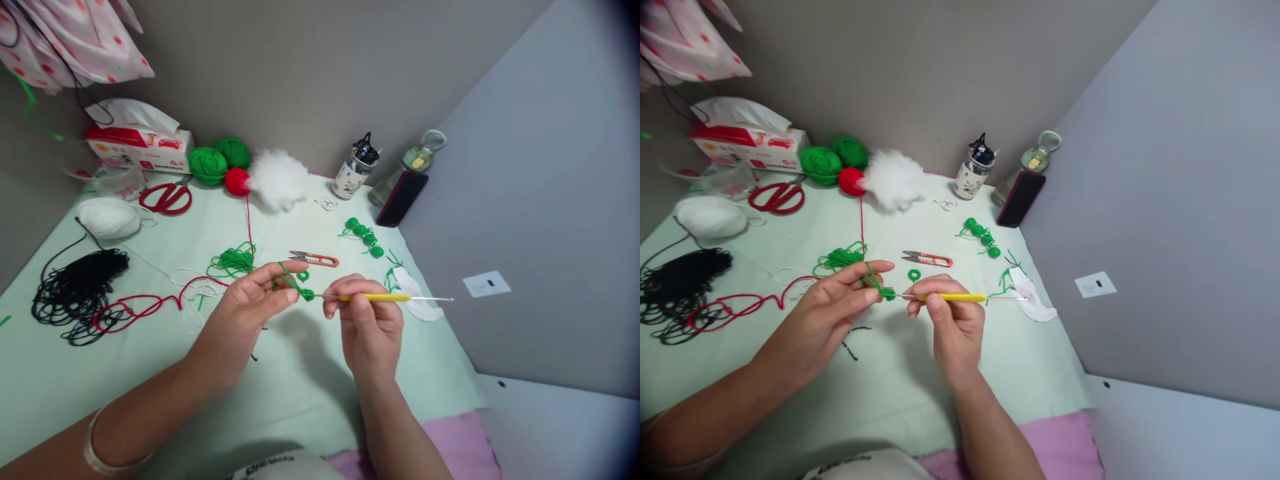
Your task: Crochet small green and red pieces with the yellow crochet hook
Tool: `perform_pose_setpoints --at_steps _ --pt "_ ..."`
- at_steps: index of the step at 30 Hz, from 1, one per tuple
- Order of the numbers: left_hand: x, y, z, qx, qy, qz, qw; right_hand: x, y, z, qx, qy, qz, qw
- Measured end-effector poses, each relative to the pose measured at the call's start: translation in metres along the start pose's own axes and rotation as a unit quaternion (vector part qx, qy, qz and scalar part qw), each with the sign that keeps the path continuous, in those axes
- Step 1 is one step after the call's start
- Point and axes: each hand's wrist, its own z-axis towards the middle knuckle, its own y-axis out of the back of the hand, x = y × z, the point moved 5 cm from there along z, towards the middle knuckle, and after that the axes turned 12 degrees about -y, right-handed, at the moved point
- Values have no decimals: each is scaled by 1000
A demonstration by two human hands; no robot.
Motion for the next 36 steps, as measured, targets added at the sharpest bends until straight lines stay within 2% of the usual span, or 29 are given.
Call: perform_pose_setpoints --at_steps 6,9,12,14,16,18,19,23,26,28,31,32,33,36 --pt "3 -6 -2 63 -7 9 998 1 -7 1 6 21 -52 998" --pt "-1 -4 1 68 -4 22 997 5 -8 0 9 37 -59 998" --pt "-1 -2 2 51 -15 26 998 8 -9 -7 10 67 -128 989" --pt "3 -1 1 27 -11 14 999 9 -11 -14 6 122 -226 966" --pt "9 -2 0 14 20 -13 1000 9 -14 -23 -1 187 -324 927" --pt "13 -4 -1 18 53 -46 997 9 -15 -27 -6 222 -364 905" --pt "13 -6 -1 22 63 -59 996 9 -15 -26 -10 222 -357 907" --pt "13 -8 -1 40 74 -61 995 13 -9 -16 -15 163 -264 950" --pt "12 -5 -2 30 51 -24 998 14 -11 -14 11 154 -256 954" --pt "13 -3 -3 15 36 -16 999 14 -14 -18 13 189 -314 930" --pt "16 -5 -4 14 51 -41 998 12 -17 -26 -12 255 -417 873" --pt "17 -6 -4 19 63 -58 996 11 -18 -28 -17 261 -422 868" --pt "17 -7 -3 24 73 -77 994 11 -17 -27 -18 255 -406 878" --pt "16 -6 0 28 82 -108 990 11 -10 -20 -27 182 -281 942"
